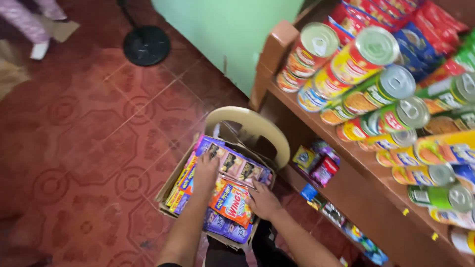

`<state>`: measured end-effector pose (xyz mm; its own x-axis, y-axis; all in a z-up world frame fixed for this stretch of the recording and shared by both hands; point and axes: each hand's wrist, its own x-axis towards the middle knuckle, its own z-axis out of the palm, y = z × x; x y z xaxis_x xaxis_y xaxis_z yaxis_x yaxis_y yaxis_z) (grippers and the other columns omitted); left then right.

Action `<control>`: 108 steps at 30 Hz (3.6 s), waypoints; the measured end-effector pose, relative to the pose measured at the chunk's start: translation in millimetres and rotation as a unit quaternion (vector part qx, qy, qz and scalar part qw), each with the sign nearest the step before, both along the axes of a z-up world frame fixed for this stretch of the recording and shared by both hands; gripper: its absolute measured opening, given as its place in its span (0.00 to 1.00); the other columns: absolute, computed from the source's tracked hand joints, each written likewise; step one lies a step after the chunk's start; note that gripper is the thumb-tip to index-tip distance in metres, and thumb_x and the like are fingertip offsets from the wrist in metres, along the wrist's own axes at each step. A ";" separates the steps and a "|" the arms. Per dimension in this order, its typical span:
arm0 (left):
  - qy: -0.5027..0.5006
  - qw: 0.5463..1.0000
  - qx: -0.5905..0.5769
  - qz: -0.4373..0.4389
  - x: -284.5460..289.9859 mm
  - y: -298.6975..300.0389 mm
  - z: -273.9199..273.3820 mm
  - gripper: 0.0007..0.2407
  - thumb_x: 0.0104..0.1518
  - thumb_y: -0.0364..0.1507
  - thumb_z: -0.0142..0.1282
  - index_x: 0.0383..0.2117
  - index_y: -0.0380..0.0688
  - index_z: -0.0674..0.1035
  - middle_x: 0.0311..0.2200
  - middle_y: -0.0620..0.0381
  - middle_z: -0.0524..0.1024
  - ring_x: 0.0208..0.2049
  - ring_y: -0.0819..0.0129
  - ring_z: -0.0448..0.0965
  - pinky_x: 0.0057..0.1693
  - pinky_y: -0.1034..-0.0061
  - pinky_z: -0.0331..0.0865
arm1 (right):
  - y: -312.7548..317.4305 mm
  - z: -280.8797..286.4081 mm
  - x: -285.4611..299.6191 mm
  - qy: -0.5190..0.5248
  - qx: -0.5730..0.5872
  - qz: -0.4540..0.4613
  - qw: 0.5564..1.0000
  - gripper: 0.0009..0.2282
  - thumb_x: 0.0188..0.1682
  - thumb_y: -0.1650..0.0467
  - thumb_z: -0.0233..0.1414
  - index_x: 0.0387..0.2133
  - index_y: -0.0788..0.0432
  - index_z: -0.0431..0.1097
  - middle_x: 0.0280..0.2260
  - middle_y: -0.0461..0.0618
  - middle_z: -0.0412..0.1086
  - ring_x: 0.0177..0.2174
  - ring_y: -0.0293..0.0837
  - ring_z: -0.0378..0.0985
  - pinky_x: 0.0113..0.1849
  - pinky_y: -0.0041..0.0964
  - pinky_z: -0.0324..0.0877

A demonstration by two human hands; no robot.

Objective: Stocking various grocery items such as canned goods and packaged snacks onto shelves in a grocery store setting.

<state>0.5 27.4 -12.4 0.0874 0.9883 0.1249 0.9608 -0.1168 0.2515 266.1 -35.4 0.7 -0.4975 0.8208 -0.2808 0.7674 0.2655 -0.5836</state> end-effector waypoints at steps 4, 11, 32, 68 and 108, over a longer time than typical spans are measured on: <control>-0.032 0.999 0.024 -0.036 1.6 11.8 20.3 0.13 0.52 0.24 0.54 0.44 0.43 0.80 0.56 0.39 0.70 0.57 0.41 0.71 0.63 0.54 0.66 | 3.8 -1.9 5.4 -0.034 0.037 0.013 0.999 0.20 0.49 0.62 0.53 0.51 0.61 0.70 0.65 0.63 0.52 0.59 0.65 0.57 0.55 0.58 0.57; -0.075 0.996 0.044 0.021 81.6 -22.9 69.9 0.12 0.44 0.31 0.61 0.34 0.40 0.80 0.47 0.40 0.72 0.52 0.40 0.69 0.59 0.45 0.61 | -17.4 -32.7 52.3 0.110 0.159 -0.253 0.948 0.11 0.46 0.66 0.59 0.40 0.58 0.76 0.48 0.60 0.72 0.50 0.60 0.71 0.53 0.52 0.66; -0.380 0.889 -0.148 -0.210 371.9 -6.3 -96.7 0.11 0.54 0.33 0.57 0.39 0.40 0.82 0.38 0.43 0.81 0.44 0.49 0.81 0.53 0.63 0.73 | -9.6 -122.5 271.4 0.420 -0.199 -0.602 0.650 0.09 0.53 0.68 0.55 0.42 0.55 0.64 0.39 0.47 0.67 0.40 0.43 0.70 0.42 0.43 0.70; -0.474 0.784 -0.153 0.372 73.4 -226.2 10.1 0.28 0.46 0.33 0.72 0.51 0.38 0.69 0.44 0.46 0.79 0.47 0.57 0.81 0.53 0.66 0.75 | -66.5 -41.2 -13.3 0.121 -0.453 -0.064 0.881 0.11 0.47 0.73 0.58 0.40 0.63 0.66 0.31 0.53 0.75 0.27 0.43 0.80 0.29 0.38 0.77; -0.217 0.844 -0.431 -0.232 221.2 -142.5 17.2 0.18 0.59 0.41 0.57 0.47 0.41 0.80 0.45 0.41 0.80 0.49 0.46 0.79 0.56 0.59 0.71 | -71.8 -176.1 240.6 0.203 -0.192 -0.410 0.869 0.05 0.44 0.72 0.53 0.29 0.57 0.78 0.25 0.44 0.77 0.24 0.35 0.78 0.29 0.31 0.72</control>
<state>221.7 -115.2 4.9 0.6220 0.5995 -0.5037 0.6568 -0.0492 0.7525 506.6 -107.2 -175.4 0.0877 0.8309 -0.5494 0.3178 -0.5461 -0.7751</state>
